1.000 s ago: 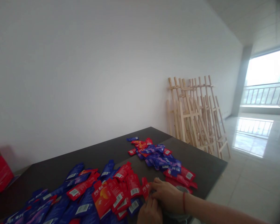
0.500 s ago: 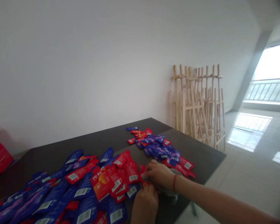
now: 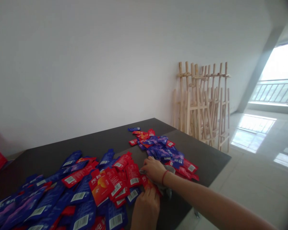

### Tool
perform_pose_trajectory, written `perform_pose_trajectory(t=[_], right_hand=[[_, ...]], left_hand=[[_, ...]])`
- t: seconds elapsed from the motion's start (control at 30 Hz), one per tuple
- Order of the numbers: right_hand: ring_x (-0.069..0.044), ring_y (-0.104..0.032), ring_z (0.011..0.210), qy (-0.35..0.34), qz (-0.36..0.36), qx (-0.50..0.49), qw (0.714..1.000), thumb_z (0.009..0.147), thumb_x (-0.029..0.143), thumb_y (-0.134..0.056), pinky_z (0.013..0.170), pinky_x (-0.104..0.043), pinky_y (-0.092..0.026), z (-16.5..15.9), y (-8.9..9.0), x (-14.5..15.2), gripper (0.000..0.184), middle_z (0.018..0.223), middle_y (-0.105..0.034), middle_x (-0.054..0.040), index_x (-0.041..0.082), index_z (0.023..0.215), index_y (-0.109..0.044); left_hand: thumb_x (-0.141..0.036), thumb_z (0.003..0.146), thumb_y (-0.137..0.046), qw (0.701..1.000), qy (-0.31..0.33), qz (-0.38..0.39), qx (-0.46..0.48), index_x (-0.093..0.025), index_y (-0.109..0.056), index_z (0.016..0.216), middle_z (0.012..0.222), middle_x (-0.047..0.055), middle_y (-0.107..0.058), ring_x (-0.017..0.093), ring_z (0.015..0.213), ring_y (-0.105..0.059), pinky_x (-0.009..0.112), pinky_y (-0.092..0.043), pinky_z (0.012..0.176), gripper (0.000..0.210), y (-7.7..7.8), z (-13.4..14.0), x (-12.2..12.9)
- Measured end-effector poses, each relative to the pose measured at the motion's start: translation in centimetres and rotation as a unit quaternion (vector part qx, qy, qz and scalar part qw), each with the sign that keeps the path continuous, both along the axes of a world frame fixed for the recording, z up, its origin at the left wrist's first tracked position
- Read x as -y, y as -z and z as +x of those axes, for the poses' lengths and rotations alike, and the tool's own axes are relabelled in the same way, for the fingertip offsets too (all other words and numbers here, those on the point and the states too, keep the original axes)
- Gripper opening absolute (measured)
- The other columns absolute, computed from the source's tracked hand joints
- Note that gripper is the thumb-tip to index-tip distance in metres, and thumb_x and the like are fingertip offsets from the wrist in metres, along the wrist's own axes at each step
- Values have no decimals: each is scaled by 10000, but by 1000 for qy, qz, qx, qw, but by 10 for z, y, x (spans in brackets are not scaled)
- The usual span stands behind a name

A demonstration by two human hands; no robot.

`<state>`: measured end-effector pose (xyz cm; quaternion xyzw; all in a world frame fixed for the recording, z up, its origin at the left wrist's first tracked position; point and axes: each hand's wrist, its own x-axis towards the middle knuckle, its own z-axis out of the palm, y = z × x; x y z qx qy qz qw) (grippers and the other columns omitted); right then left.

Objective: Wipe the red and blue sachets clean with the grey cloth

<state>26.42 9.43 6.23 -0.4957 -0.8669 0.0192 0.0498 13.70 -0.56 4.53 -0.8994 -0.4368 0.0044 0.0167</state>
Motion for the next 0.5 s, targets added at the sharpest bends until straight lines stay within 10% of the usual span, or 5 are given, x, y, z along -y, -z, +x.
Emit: perform_pose_trajectory(t=[0.5], right_hand=[[-281, -548, 1090, -37, -36, -59, 997, 891, 171, -615, 822, -343, -465, 41, 12, 70, 275, 1195, -655, -71, 278, 1094, -766]], left_hand=[[49, 876, -499, 995, -25, 94, 4, -175, -699, 1078, 1046, 83, -732, 233, 971, -715, 319, -586, 798, 361, 34, -1, -14]])
